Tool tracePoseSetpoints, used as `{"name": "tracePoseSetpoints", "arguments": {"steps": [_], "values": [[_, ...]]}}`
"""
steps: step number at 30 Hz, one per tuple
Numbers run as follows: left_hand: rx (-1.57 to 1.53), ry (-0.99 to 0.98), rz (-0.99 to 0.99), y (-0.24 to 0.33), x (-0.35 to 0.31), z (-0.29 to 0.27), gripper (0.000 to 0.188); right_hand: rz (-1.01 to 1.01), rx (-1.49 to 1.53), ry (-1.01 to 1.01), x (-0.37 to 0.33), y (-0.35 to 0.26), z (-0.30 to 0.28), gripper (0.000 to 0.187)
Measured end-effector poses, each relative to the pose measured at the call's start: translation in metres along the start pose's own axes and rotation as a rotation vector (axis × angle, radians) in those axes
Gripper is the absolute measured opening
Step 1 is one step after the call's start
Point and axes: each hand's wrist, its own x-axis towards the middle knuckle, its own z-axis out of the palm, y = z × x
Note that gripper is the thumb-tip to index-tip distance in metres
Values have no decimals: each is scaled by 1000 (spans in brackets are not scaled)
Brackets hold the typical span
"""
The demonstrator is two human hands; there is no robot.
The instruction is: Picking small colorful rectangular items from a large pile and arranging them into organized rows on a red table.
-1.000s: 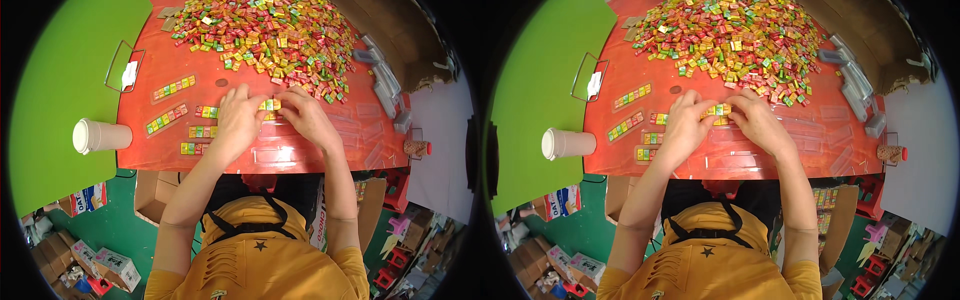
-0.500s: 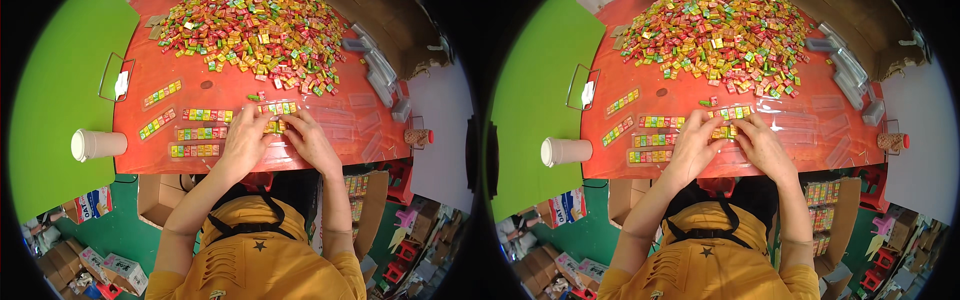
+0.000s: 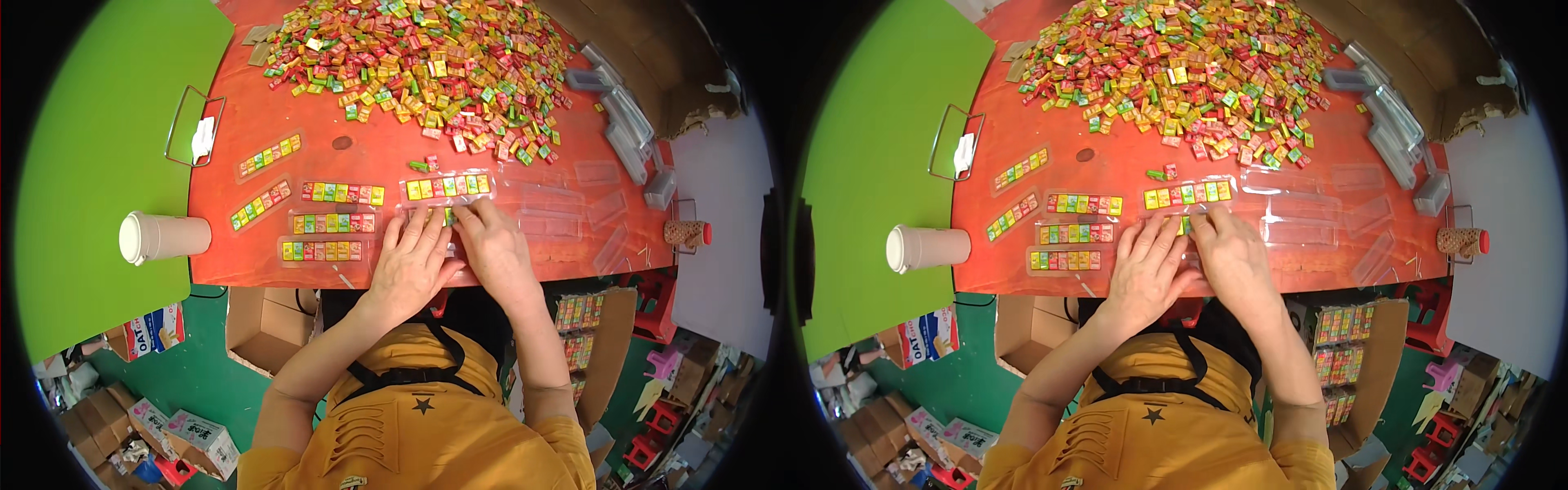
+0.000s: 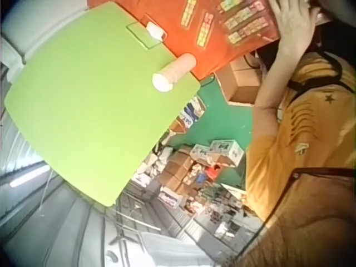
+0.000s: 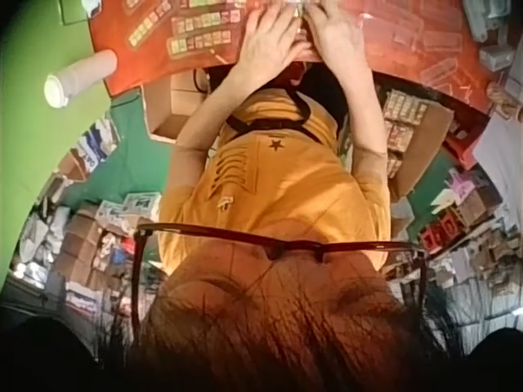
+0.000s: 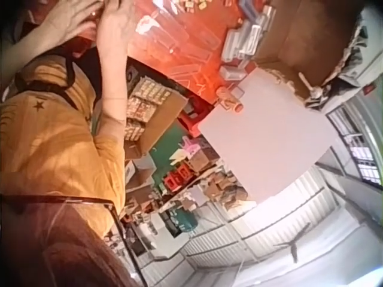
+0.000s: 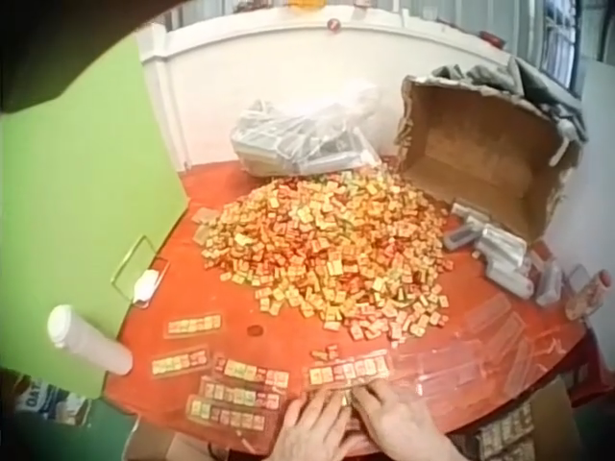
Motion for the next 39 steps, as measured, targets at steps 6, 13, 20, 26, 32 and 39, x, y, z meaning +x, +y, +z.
{"name": "tracePoseSetpoints", "arguments": {"steps": [6,13,20,26,32,39], "values": [[25,6,-25,-1,-1,-3,52,17,79,40,28,-8,2,22],[27,-5,-9,0,-3,-1,58,-53,189,-10,92,1,17,18],[-1,32,-26,0,-7,4,59,54,202,-31,33,13,-31,13],[14,23,-41,0,-8,6,58,-22,-139,138,-7,4,6,19],[25,34,-40,1,-7,5,57,39,122,102,-9,5,0,18],[52,40,-26,2,-5,3,60,132,256,42,75,8,6,19]]}}
